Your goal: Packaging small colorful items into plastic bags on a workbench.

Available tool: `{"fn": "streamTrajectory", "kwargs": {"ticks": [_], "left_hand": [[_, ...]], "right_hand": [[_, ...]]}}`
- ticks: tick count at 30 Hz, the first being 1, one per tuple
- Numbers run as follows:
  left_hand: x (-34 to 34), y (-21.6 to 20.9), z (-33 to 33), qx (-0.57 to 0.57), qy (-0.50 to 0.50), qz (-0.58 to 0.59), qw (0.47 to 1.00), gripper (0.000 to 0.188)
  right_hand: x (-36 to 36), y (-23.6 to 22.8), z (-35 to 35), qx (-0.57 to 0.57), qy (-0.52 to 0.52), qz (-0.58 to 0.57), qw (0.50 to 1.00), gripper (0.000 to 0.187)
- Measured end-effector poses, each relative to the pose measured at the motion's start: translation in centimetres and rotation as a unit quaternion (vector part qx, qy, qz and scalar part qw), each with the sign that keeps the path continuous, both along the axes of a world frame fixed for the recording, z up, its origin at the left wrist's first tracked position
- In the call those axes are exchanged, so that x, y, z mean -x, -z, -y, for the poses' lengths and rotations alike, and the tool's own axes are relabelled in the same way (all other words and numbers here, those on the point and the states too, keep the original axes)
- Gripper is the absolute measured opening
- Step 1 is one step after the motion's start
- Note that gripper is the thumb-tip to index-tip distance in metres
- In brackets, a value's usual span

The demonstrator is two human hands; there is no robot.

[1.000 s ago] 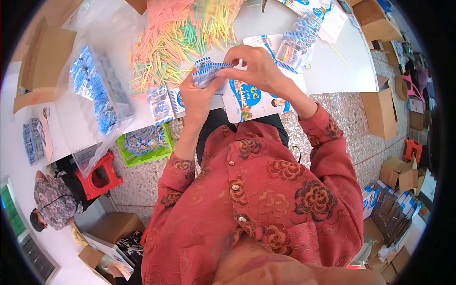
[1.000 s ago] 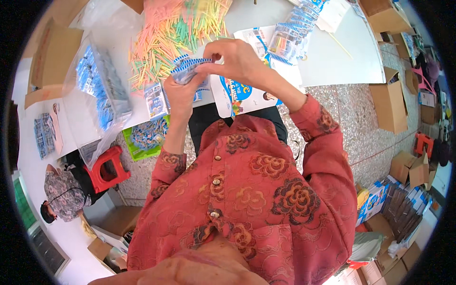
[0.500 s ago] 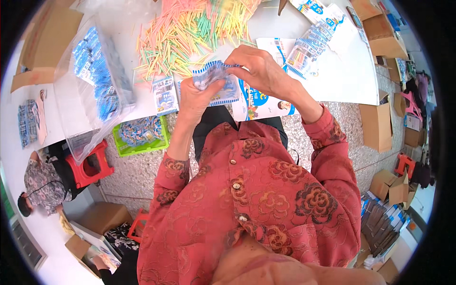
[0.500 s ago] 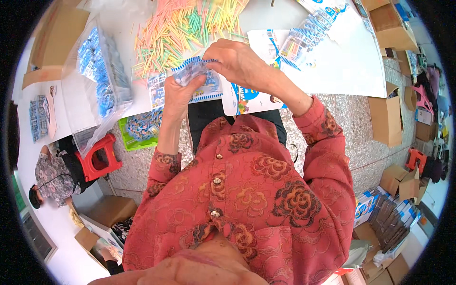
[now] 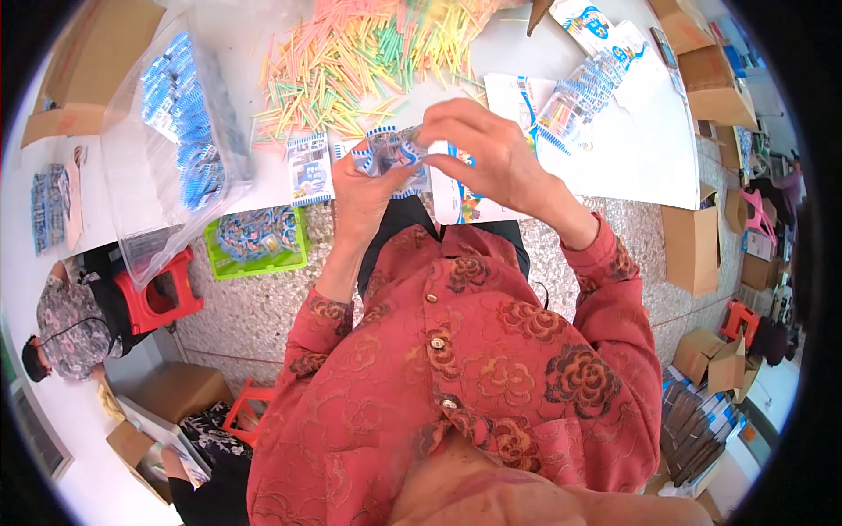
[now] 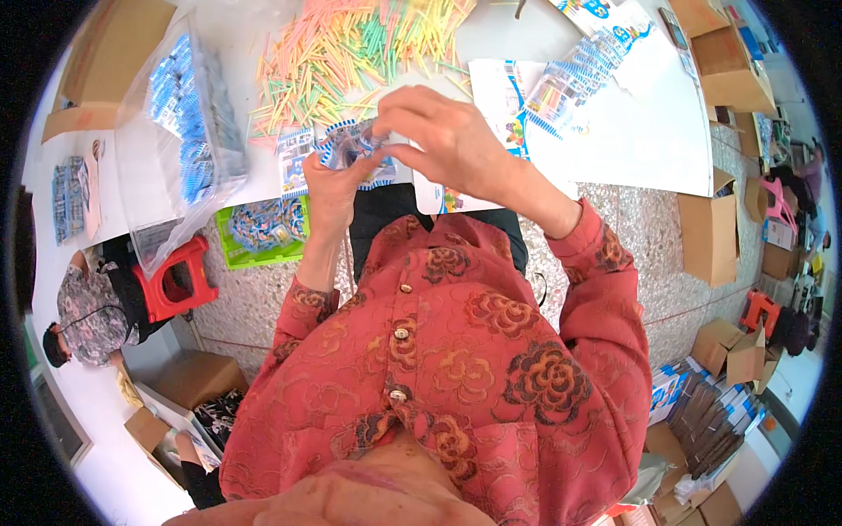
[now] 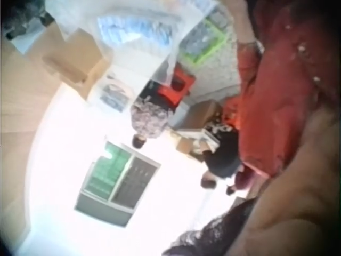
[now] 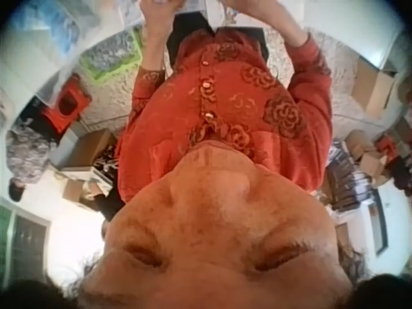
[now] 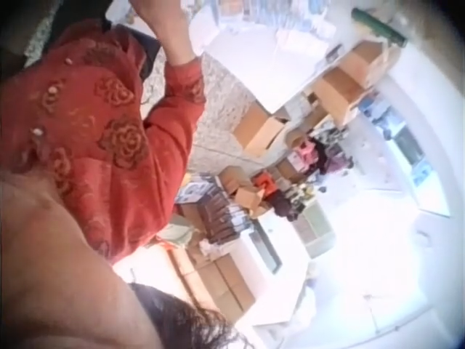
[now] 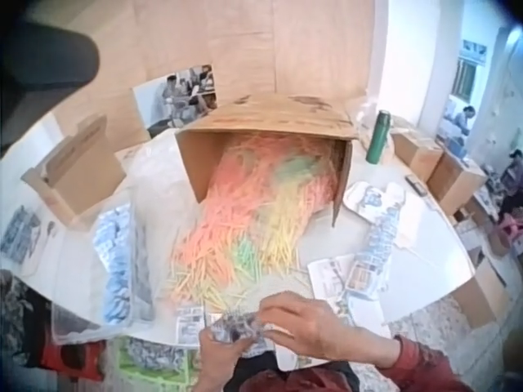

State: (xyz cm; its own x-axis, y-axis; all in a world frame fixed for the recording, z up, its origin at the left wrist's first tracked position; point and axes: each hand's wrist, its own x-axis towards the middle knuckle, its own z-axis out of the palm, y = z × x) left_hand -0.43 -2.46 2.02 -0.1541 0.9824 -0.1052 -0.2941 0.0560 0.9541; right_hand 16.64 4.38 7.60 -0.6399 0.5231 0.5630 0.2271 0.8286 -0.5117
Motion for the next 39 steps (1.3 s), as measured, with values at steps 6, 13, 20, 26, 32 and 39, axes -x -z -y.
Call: {"fn": "streamTrajectory", "kwargs": {"ticks": [6,13,20,26,32,39], "left_hand": [[-0.6,1.0,1.1,-0.020,-0.011,-0.029,0.999,0.023],[0.2,1.5,2.7,0.014,-0.034,-0.078,0.996,0.025],[5.6,2.7,4.0,0.015,-0.190,-0.059,0.980,0.029],[7.0,2.2,4.4,-0.024,-0.241,-0.057,0.969,0.032],[6.7,2.4,4.2,-0.032,-0.239,-0.047,0.969,0.031],[7.0,2.5,4.1,-0.037,-0.242,-0.035,0.969,0.031]], "right_hand": [[0.1,0.7,1.6,0.013,-0.027,0.058,0.998,0.016],[1.5,1.2,1.3,0.263,-0.037,-0.035,0.963,0.008],[2.9,7.0,-3.8,0.170,0.042,0.082,0.981,0.031],[5.7,7.6,-6.4,-0.015,-0.078,0.145,0.986,0.030],[7.8,7.9,-7.6,-0.015,-0.164,0.207,0.964,0.011],[7.2,8.5,-7.8,0.016,-0.084,0.188,0.978,0.005]]}}
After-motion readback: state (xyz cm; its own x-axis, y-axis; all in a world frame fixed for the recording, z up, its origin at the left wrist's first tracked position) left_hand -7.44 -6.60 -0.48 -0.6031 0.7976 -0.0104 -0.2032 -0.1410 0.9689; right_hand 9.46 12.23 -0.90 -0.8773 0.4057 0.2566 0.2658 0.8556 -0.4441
